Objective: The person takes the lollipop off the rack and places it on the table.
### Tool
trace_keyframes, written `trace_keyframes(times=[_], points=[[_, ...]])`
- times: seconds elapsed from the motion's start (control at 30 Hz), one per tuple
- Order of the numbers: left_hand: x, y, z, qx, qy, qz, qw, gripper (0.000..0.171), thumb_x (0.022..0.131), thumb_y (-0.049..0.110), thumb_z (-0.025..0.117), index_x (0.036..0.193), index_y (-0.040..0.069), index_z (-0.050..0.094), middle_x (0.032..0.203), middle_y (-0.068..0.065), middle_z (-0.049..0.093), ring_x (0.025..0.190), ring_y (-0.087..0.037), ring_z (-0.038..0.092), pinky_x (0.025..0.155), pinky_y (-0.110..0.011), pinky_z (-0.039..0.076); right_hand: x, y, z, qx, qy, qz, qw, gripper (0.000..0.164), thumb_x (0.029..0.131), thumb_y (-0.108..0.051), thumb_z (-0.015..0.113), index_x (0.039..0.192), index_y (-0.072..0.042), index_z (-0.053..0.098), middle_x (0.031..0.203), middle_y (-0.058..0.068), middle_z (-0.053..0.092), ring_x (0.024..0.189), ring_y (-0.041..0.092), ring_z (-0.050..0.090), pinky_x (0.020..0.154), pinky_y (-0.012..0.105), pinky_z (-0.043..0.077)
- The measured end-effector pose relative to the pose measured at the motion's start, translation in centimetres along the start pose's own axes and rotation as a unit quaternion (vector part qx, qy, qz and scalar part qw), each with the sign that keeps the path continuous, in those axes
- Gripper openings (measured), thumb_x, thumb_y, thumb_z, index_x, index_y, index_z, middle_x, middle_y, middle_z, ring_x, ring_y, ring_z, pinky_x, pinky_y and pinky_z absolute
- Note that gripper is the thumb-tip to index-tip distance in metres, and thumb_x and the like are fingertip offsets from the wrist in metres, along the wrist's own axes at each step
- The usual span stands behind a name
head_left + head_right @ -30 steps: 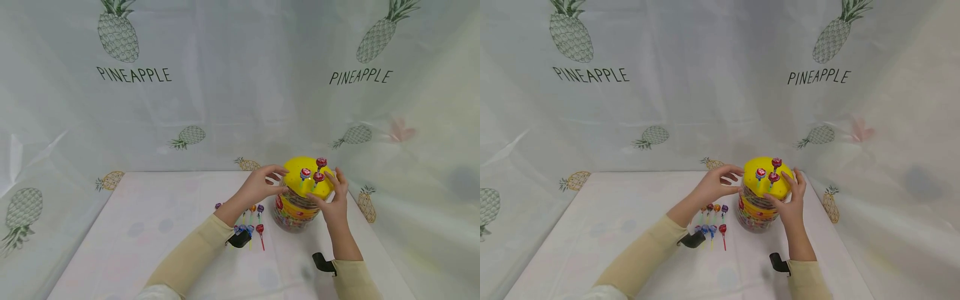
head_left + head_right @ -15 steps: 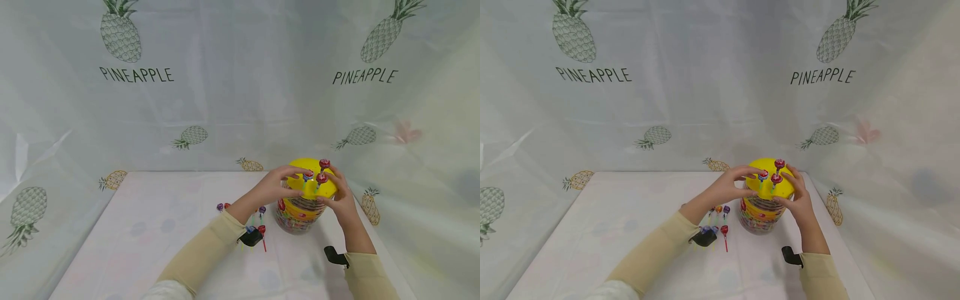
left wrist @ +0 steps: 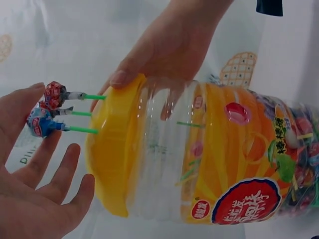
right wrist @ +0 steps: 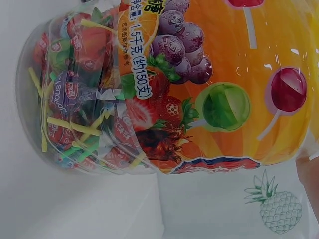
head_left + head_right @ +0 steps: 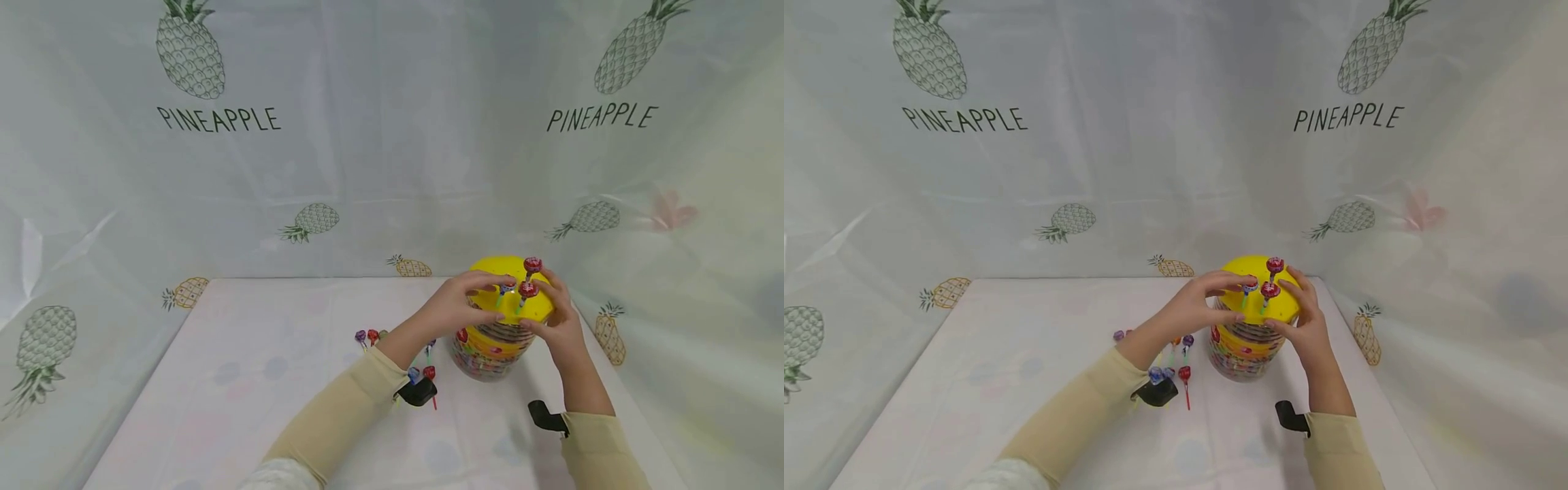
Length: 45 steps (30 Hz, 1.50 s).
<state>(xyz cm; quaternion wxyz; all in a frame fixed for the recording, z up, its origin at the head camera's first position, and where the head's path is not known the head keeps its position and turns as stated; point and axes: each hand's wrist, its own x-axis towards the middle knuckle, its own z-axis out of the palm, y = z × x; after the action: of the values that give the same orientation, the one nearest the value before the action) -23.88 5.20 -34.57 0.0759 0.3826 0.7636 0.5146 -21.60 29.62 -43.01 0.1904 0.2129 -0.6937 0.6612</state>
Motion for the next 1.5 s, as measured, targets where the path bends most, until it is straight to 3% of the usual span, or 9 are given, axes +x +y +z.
trace_keyframes(times=[0.1,0.3,0.53,0.63,1.03,1.17,1.3,1.5], points=[[0.1,0.0,0.1,-0.016,0.016,0.003,0.9997,0.053,0.087,0.016,0.076,0.136,0.027,0.059,0.132,0.011,0.053,0.114,-0.007,0.055,0.097,-0.028,0.045,0.1,-0.1,0.1,0.003,0.000,-0.001,1.000,0.060,0.084,0.018,0.063,0.138,-0.004,0.051,0.158,0.005,0.017,0.138,0.020,0.025,0.101,0.016,0.038],[0.1,0.2,-0.1,-0.072,0.051,-0.018,0.9959,0.050,0.087,0.013,0.075,0.132,0.030,0.062,0.130,0.009,0.051,0.112,-0.009,0.059,0.088,-0.024,0.051,0.1,-0.3,0.4,-0.002,0.017,0.013,1.000,0.058,0.084,0.016,0.065,0.137,-0.004,0.052,0.158,0.004,0.018,0.137,0.019,0.028,0.099,0.016,0.039],[-1.7,-0.6,-2.0,-0.130,0.087,-0.027,0.9874,0.048,0.088,0.007,0.072,0.129,0.031,0.063,0.128,0.012,0.055,0.104,-0.009,0.063,0.082,-0.026,0.054,0.0,-0.5,0.5,0.004,0.036,0.036,0.999,0.056,0.083,0.015,0.066,0.135,-0.005,0.054,0.158,0.002,0.018,0.139,0.023,0.024,0.099,0.015,0.038],[-3.2,-1.7,-2.8,-0.127,0.099,-0.032,0.9864,0.048,0.090,0.005,0.070,0.130,0.030,0.063,0.126,0.010,0.057,0.100,-0.010,0.064,0.081,-0.028,0.055,-0.1,-0.3,0.6,0.012,0.032,0.033,0.999,0.057,0.084,0.015,0.065,0.136,-0.005,0.054,0.158,0.002,0.018,0.139,0.023,0.023,0.100,0.016,0.039],[-9.2,-7.0,-4.6,-0.109,0.124,-0.136,0.9768,0.052,0.090,0.001,0.067,0.133,0.030,0.060,0.125,-0.002,0.055,0.090,-0.018,0.069,0.062,-0.028,0.053,-0.2,0.0,0.8,0.037,0.027,0.025,0.999,0.056,0.084,0.017,0.063,0.136,-0.003,0.053,0.159,0.005,0.014,0.138,0.023,0.024,0.098,0.017,0.041],[-11.3,-9.1,-4.6,-0.111,0.134,-0.176,0.9690,0.055,0.089,-0.006,0.065,0.135,0.023,0.059,0.124,-0.011,0.054,0.088,-0.024,0.070,0.069,-0.032,0.057,-0.2,0.1,0.7,0.039,0.021,0.026,0.999,0.057,0.084,0.018,0.062,0.136,-0.004,0.053,0.159,0.007,0.012,0.139,0.024,0.023,0.099,0.018,0.040],[-13.0,-11.1,-4.2,-0.111,0.126,-0.207,0.9639,0.056,0.088,-0.009,0.064,0.137,0.015,0.057,0.122,-0.017,0.053,0.089,-0.033,0.069,0.071,-0.033,0.058,-0.2,0.0,0.6,0.021,0.041,0.037,0.998,0.056,0.084,0.016,0.065,0.135,-0.006,0.055,0.159,0.005,0.015,0.139,0.022,0.025,0.097,0.016,0.041],[-14.5,-13.8,-3.0,-0.106,0.142,-0.261,0.9491,0.055,0.083,-0.014,0.066,0.133,0.006,0.058,0.109,-0.015,0.055,0.079,-0.027,0.068,0.066,-0.034,0.058,-0.2,-0.3,0.5,0.026,0.039,0.034,0.998,0.057,0.084,0.017,0.064,0.136,-0.004,0.054,0.159,0.006,0.014,0.139,0.023,0.024,0.098,0.017,0.041]])
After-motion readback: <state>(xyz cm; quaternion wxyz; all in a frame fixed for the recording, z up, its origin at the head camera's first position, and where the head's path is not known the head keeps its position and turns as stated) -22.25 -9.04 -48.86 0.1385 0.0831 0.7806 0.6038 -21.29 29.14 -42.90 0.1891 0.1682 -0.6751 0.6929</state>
